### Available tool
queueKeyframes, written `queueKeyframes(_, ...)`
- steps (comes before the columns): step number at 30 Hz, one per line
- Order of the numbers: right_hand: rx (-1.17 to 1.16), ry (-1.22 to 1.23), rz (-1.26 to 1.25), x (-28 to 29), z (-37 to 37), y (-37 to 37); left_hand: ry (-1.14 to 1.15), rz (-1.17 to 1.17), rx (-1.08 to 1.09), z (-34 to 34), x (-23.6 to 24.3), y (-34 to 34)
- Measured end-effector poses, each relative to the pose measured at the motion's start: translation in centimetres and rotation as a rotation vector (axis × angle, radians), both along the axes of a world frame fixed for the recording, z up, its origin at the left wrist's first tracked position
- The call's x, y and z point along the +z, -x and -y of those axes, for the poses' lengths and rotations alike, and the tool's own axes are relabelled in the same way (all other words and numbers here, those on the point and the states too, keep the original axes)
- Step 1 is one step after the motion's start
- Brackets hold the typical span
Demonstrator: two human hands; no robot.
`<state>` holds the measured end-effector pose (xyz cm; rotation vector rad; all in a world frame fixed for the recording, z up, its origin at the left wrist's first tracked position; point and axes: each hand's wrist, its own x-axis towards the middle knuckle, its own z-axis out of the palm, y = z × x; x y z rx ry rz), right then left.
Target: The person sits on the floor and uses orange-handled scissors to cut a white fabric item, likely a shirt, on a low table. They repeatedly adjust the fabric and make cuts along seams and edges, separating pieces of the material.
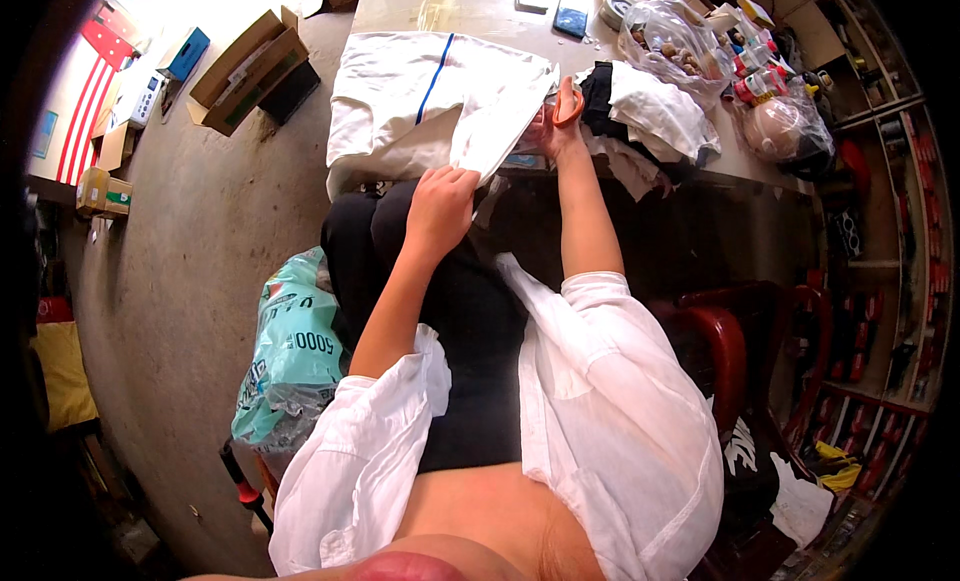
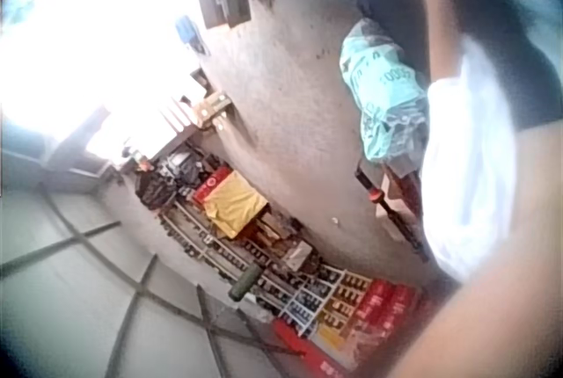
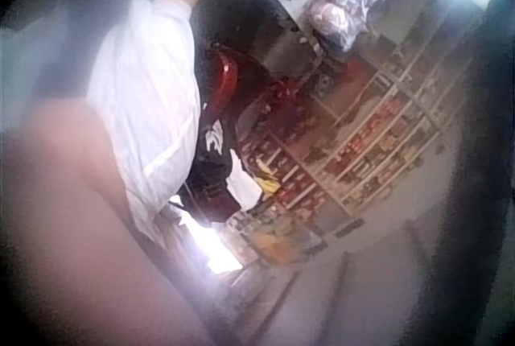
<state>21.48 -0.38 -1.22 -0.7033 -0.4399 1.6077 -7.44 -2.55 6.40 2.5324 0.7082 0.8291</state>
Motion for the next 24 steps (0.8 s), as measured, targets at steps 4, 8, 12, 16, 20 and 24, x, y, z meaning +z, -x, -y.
queueKeyframes(4,-0.282,0.003,0.231,3.5,-0.6,3.2,0.014,0.026,0.012,0.0,0.0,0.4)
queueKeyframes(8,-0.210,0.151,0.086,4.2,-1.2,1.5,0.020,0.042,0.027,0.0,0.0,0.3)
queueKeyframes(12,-0.131,0.212,0.092,3.3,-2.4,-0.4,0.022,0.071,0.038,-0.2,-0.3,-0.2)
queueKeyframes(16,0.061,0.069,-0.108,-0.1,-3.8,-5.4,-0.013,0.101,0.029,-0.1,-0.5,-0.6)
queueKeyframes(20,-0.421,0.577,0.305,4.3,-3.8,-3.3,0.027,0.083,0.092,-0.1,-0.3,0.3)
queueKeyframes(24,-0.323,0.541,1.125,0.7,-3.4,-8.5,0.031,0.097,0.071,0.0,0.3,-0.7)
